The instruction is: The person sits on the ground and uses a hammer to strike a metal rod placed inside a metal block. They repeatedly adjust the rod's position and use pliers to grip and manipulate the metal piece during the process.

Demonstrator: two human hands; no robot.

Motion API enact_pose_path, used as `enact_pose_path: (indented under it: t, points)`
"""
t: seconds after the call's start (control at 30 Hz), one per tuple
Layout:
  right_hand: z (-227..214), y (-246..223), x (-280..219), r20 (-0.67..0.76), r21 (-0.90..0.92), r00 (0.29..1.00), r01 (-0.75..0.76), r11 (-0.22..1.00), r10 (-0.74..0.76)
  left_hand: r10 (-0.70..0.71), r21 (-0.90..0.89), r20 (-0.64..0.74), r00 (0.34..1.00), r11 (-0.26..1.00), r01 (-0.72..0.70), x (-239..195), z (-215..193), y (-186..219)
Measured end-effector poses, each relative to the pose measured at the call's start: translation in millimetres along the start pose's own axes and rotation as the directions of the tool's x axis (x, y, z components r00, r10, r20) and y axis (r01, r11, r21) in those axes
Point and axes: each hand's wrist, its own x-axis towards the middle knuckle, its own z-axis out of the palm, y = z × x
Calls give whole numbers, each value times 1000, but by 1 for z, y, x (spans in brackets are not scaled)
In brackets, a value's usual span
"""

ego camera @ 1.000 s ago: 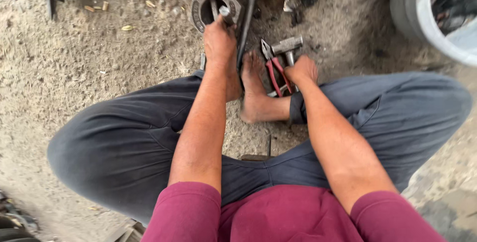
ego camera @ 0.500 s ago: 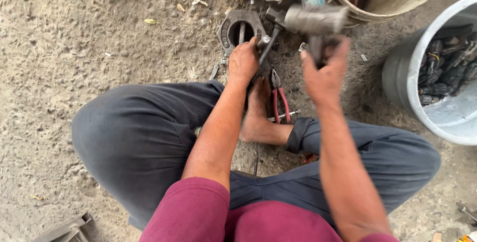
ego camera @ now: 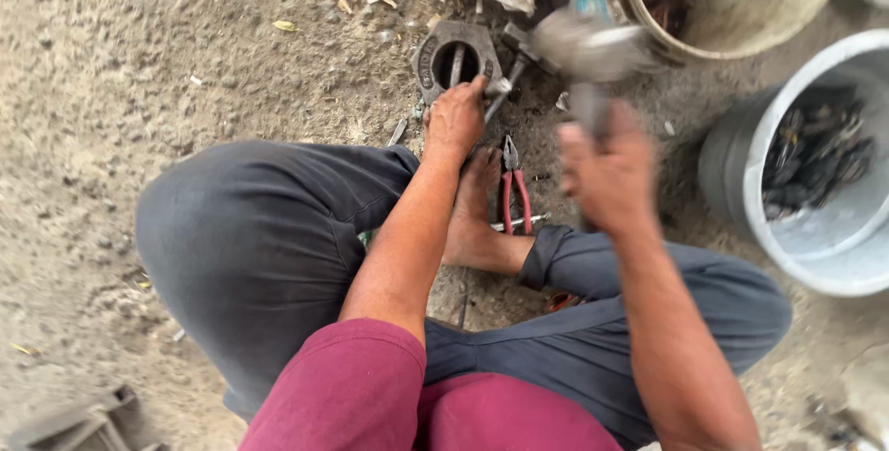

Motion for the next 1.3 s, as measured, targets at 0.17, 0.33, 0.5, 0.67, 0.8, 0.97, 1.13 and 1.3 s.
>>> enact_pose_path:
  t: [0.17,0.33,0.5,0.67,0.8,0.97,1.13,1.3]
  points:
    - [-29,-21,-10,-109,116,958,276,954,-264,16,13,-20,1000,1000,-16,-2,15,-2]
    - [29,39,2,34,-45,972,232,972,-230,-4,-71,-35,999,997,2,-7,8,-3]
    - [54,81,-24,-14,258,944,-316,913,331,-24,-132,-122,992,991,8,-14,-4,0]
    - [34,84,-48,42,518,905,-381,765,423,-323,-323,-27,946,898,298,7,-7,-14]
    - [31,98,-42,36,542,882,-412,732,470,-284,-568,-60,957,798,201,6,-3,-27]
    - [28,103,-40,15,516,885,-406,754,466,-88,-327,-232,969,945,8,5,3,-33]
    - [29,99,-38,18,512,884,-410,755,468,-126,-342,-165,978,938,63,2,-4,-23]
    - [29,102,-37,8,482,876,-426,766,482,-132,-307,-102,986,947,94,3,-9,-21]
